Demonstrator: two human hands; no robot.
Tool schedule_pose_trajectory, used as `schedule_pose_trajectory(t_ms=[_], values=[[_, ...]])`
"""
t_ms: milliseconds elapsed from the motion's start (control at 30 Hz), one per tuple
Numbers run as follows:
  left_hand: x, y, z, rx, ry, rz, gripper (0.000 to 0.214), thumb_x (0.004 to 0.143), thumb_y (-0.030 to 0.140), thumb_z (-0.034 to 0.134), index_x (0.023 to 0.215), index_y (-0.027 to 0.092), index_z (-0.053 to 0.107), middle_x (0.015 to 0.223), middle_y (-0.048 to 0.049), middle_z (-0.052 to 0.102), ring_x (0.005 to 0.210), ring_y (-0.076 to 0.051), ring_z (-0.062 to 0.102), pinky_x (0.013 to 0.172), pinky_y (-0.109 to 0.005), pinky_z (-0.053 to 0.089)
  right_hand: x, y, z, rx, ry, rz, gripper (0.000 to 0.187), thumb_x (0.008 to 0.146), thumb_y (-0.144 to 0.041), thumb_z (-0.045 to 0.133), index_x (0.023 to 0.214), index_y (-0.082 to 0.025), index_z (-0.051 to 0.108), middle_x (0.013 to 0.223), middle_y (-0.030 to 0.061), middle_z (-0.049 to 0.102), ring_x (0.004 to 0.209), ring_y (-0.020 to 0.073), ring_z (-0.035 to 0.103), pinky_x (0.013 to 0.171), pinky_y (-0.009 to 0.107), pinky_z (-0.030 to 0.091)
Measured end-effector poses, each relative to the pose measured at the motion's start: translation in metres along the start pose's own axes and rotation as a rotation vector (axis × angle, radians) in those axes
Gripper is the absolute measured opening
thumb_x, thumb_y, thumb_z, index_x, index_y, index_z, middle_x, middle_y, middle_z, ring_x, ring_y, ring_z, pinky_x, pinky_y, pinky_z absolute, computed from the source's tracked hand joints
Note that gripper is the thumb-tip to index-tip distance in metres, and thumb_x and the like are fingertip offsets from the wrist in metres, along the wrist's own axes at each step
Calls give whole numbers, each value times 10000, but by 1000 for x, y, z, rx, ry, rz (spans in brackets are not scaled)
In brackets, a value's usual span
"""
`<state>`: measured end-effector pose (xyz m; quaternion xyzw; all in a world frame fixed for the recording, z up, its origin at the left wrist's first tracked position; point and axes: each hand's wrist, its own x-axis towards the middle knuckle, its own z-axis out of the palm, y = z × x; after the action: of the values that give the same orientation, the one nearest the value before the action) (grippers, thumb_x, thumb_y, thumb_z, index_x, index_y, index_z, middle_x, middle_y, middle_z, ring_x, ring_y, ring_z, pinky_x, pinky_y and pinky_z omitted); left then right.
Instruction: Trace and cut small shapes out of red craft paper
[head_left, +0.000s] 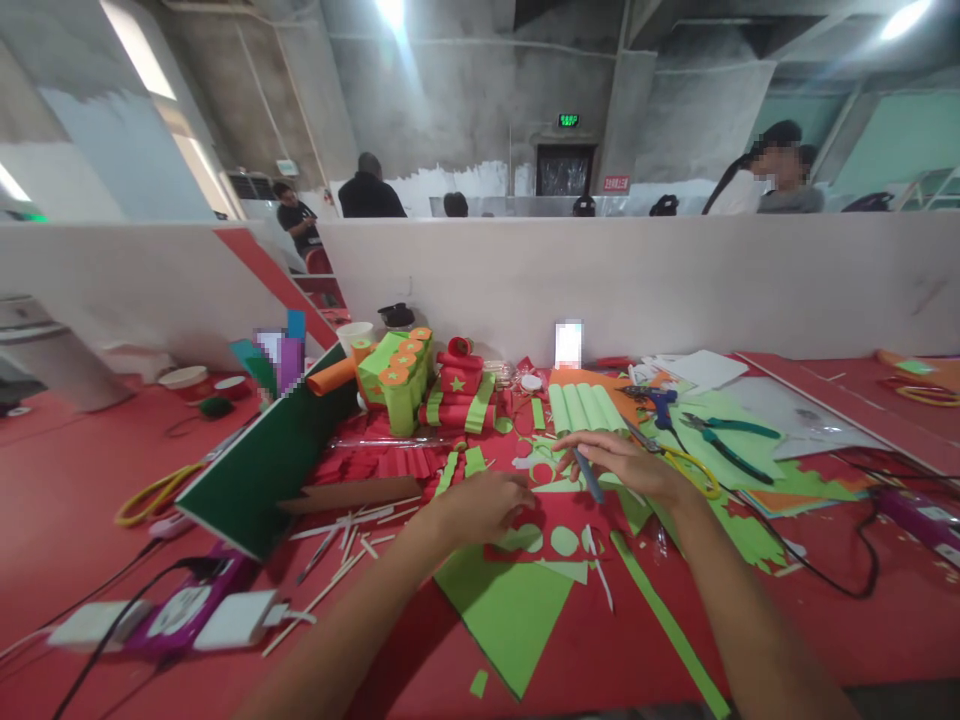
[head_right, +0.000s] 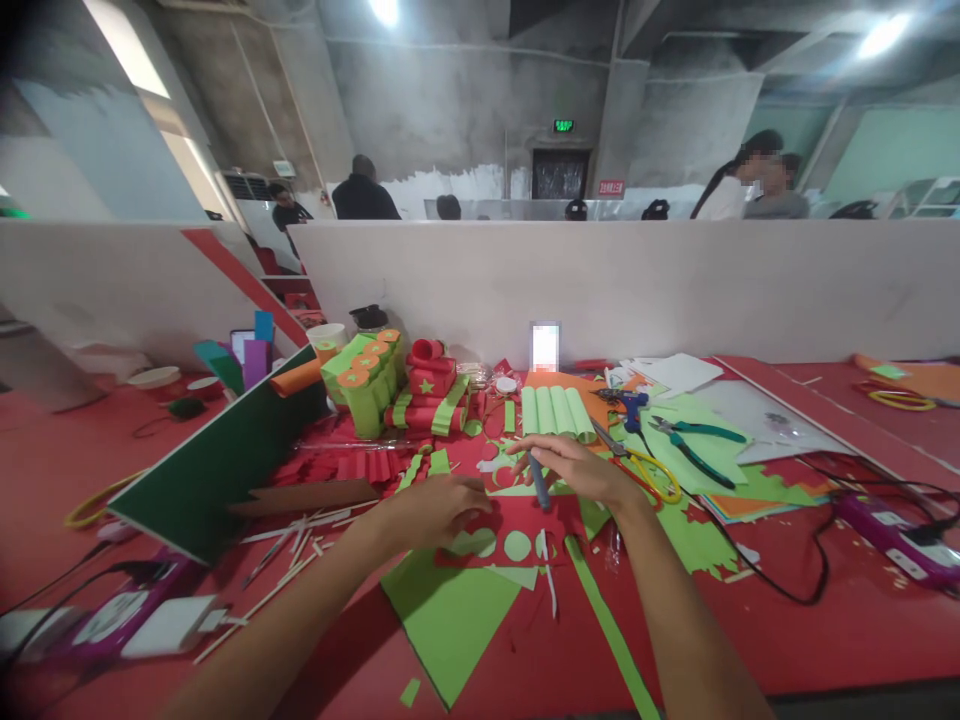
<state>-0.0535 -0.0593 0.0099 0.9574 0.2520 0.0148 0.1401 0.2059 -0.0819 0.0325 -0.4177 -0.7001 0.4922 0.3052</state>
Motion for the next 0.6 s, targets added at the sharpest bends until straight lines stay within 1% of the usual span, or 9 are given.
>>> schedule_pose_trajectory(t_ms=[67, 133, 200, 267, 367, 467, 533, 600], values=[[-7, -1, -1, 23, 8, 58, 508, 740, 66, 551, 1203, 252, 644, 1134, -87, 667, 954, -248, 636, 760, -281, 476, -2, -6, 3, 63, 0, -32, 328, 955, -361, 485, 1217, -218, 623, 1054, 91, 701, 988, 225, 657, 762, 321, 535], [-12, -4, 2, 29, 22, 91, 554, 726, 42, 546, 1224, 270, 626, 1133, -75, 662, 1005, -252, 622, 797, -284, 476, -2, -10, 8, 91, 28, -58, 294, 915, -362, 571, 1163, -211, 619, 1047, 89, 704, 969, 217, 658, 784, 321, 529], [-15, -7, 6, 6, 44, 101, 551, 728, 35, 544, 1220, 268, 626, 1139, -73, 657, 1042, -249, 609, 845, -285, 474, -1, -11, 14, 100, 70, -47, 293, 889, -396, 618, 1108, -201, 605, 953, 78, 715, 872, 202, 665, 741, 308, 529], [-17, -11, 10, -29, 60, 114, 552, 724, 38, 555, 1226, 258, 624, 1195, -79, 637, 1086, -251, 593, 889, -290, 473, 0, -8, 22, 102, 104, -8, 335, 900, -457, 592, 1107, -194, 593, 837, 61, 709, 747, 182, 651, 640, 279, 518], [-18, -15, 13, -99, 80, 138, 565, 729, 33, 553, 1242, 259, 624, 1284, -77, 598, 1155, -252, 567, 964, -311, 459, 5, 7, 35, 83, 149, 34, 410, 902, -514, 565, 1127, -176, 619, 693, 16, 651, 579, 139, 581, 530, 239, 472], [-18, -17, 12, -164, 92, 148, 547, 759, 15, 510, 1228, 263, 641, 1275, -74, 608, 1172, -240, 562, 1000, -325, 445, 11, 28, 44, 53, 216, 79, 414, 828, -528, 646, 1002, -154, 682, 626, -23, 578, 466, 106, 508, 459, 224, 423], [-18, -17, 10, -184, 86, 154, 535, 773, 7, 485, 1221, 249, 649, 1261, -79, 615, 1170, -232, 563, 1001, -322, 444, 14, 39, 49, 32, 263, 101, 392, 807, -521, 662, 908, -144, 696, 600, -22, 573, 440, 109, 504, 440, 228, 409], [-18, -17, 10, -189, 76, 159, 530, 780, 6, 473, 1224, 235, 647, 1263, -84, 613, 1170, -228, 561, 1002, -316, 440, 15, 46, 52, -28, 276, 105, 334, 819, -473, 651, 899, -153, 702, 591, -19, 589, 454, 122, 533, 465, 234, 432]])
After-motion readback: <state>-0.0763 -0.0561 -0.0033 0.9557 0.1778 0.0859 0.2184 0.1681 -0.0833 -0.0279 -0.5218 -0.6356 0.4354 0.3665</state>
